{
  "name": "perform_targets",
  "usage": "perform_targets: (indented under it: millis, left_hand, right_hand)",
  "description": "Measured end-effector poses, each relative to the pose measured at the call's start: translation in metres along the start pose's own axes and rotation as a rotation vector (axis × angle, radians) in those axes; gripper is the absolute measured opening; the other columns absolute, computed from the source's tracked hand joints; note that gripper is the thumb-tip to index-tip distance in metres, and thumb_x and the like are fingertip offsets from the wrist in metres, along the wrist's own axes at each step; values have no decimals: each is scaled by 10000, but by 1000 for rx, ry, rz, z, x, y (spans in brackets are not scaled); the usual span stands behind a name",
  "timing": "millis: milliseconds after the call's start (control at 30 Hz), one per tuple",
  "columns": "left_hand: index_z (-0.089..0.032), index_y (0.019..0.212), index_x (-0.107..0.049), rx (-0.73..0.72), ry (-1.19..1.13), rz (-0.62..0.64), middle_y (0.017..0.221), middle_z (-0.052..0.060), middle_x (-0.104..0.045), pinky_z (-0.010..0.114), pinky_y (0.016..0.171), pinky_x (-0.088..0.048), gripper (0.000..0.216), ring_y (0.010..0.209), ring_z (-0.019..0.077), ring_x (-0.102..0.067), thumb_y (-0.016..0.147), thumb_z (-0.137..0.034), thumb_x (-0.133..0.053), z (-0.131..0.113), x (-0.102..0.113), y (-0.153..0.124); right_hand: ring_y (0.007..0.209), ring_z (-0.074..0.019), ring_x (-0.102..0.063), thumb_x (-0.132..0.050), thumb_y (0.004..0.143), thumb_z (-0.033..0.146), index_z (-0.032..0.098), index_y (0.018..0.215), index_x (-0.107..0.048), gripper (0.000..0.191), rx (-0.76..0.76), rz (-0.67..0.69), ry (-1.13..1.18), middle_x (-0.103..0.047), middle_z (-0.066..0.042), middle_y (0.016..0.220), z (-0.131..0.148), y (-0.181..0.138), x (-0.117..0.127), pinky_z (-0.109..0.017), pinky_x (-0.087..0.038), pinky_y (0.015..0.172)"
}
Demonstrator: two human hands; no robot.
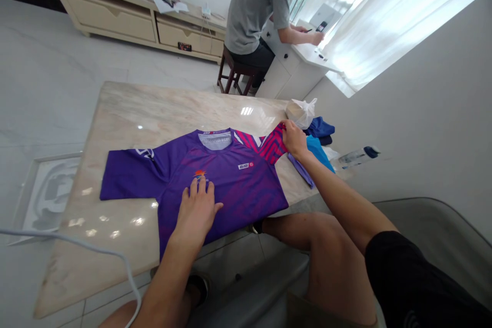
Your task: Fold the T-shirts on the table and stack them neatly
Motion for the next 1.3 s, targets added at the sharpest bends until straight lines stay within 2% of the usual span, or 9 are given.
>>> perform_targets:
  millis: [200, 500, 633, 800, 867, 967, 1100, 1200, 1300]
  left_hand:
    - [-80, 1604, -601, -10, -12, 1, 1696, 269, -531, 581, 1246, -478, 611, 1590, 433, -467, 1073, -380, -642, -1, 5, -5]
    - [-96, 1590, -610, -9, -20, 3, 1638, 260, -583, 563, 1208, -506, 595, 1532, 428, -517, 1069, -380, -647, 0, 3, -7]
    - [-78, 1579, -614, 11, -37, 17, 1613, 269, -601, 574, 1202, -511, 584, 1504, 435, -545, 1070, -361, -656, 2, 6, -8]
    - [-98, 1579, -620, 19, -60, 27, 1603, 271, -616, 569, 1200, -510, 576, 1472, 421, -581, 1064, -352, -670, 3, 5, -5]
    - [-104, 1572, -627, 11, -74, 12, 1591, 268, -627, 575, 1199, -510, 567, 1470, 421, -586, 1059, -342, -675, 2, 4, -3]
    - [-113, 1566, -638, 10, -77, 12, 1596, 266, -626, 580, 1202, -509, 564, 1480, 426, -585, 1051, -338, -691, -1, 1, -1]
    - [-101, 1596, -611, 11, -32, 78, 1626, 268, -603, 560, 1212, -505, 594, 1515, 424, -564, 1066, -360, -676, -1, -2, 0]
    - [-110, 1615, -594, 17, -6, 113, 1640, 256, -596, 543, 1226, -497, 601, 1526, 405, -560, 1078, -372, -658, 2, -4, 1]
    - [-124, 1613, -597, 12, -8, 107, 1643, 248, -597, 518, 1217, -508, 592, 1519, 386, -573, 1078, -370, -655, 7, -6, 3]
  right_hand:
    - [1118, -372, -741, -377, 1109, 208, 206, 1562, -585, 498, 69, 64, -109, -692, -191, 1484, 41, -15, 10, -431, -553, 948]
    - [1116, -270, -767, -416, 1138, 295, 166, 1594, -490, 480, 190, 133, 376, -731, -182, 1462, 124, -34, -17, -381, -555, 1050]
    - [1067, -258, -784, -325, 1120, 197, 131, 1518, -565, 470, 150, 89, 350, -761, -187, 1375, 105, -24, -9, -372, -555, 1041]
    - [1208, -293, -753, -396, 1090, 175, 96, 1398, -674, 422, 180, 313, 139, -798, -195, 1280, 74, -34, -22, -404, -543, 1100]
    - [1347, -291, -704, -416, 1112, 223, 86, 1471, -646, 448, 292, 406, 124, -744, -213, 1436, 77, -50, -40, -426, -518, 1176]
    - [1638, -280, -456, -426, 1146, 325, 79, 1663, -491, 577, 476, 474, 141, -476, -223, 1752, 97, -77, -74, -470, -388, 1332]
    - [1749, -321, -187, -416, 1160, 403, 41, 1766, -317, 713, 436, 527, 113, -211, -230, 1861, 122, -94, -101, -520, -248, 1402]
    - [1732, -366, -241, -453, 1145, 406, 17, 1763, -307, 744, 405, 546, 77, -231, -262, 1847, 134, -96, -86, -543, -283, 1386]
    - [1556, -391, -553, -470, 1132, 375, 51, 1665, -498, 624, 522, 605, 37, -546, -281, 1677, 147, -111, -44, -554, -450, 1279]
Point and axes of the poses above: each hand's wrist, its own y-axis towards the middle knuckle, its own x-axis out of the back of the hand, z = x × y, the point moved 3 cm from there along y, towards the middle knuckle
